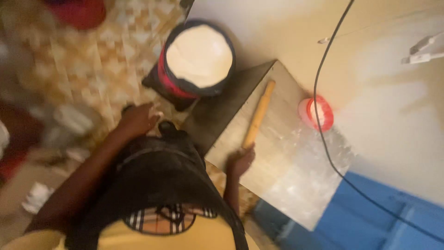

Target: The person rolls out dough on a floured surface using a wooden rolling pin. They repeatedly flatten the dough, flip it, and transfer it to a red bucket before retrieving another piece to continue the process.

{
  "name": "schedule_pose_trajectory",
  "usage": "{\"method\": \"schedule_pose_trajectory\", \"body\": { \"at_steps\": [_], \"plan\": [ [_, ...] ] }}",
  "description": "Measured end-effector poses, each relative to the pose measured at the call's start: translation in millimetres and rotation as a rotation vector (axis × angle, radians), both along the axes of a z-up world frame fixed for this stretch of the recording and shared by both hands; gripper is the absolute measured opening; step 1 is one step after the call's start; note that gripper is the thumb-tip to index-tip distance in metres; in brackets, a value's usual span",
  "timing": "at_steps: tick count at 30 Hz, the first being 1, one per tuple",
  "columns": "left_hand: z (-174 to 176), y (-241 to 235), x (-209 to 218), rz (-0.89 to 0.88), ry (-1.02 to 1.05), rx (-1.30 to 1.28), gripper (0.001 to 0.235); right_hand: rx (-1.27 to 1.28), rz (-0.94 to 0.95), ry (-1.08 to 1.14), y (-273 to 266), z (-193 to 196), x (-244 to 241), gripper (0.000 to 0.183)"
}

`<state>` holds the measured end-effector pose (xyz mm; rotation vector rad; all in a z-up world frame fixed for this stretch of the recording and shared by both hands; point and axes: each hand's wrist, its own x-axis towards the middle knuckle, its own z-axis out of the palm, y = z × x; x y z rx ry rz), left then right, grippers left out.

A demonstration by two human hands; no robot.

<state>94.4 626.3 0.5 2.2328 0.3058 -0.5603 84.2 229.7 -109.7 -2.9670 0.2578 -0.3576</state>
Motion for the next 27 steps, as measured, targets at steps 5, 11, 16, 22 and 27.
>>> {"method": "schedule_pose_trajectory", "body": {
  "at_steps": [5, 11, 16, 22, 27],
  "plan": [
    [21, 23, 69, 0.013, -0.118, -0.206, 0.049, -0.285, -0.414, 0.085, 54, 48, 11, 0.078],
    [-93, -43, 189, 0.054, -0.37, -0.263, 0.052, -0.171, -0.365, 0.002, 82, 64, 36, 0.071],
    [-79, -59, 231, -0.066, -0.264, -0.05, 0.064, -0.013, -0.373, -0.025, 103, 69, 70, 0.07],
    [-141, -31, 251, -0.205, -1.027, 0.39, 0.065, -0.131, -0.361, 0.026, 117, 28, 91, 0.072],
    [-131, -22, 262, -0.435, -0.632, 0.216, 0.059, 0.25, -0.132, 0.056, 186, 69, 134, 0.057]
  ]
}}
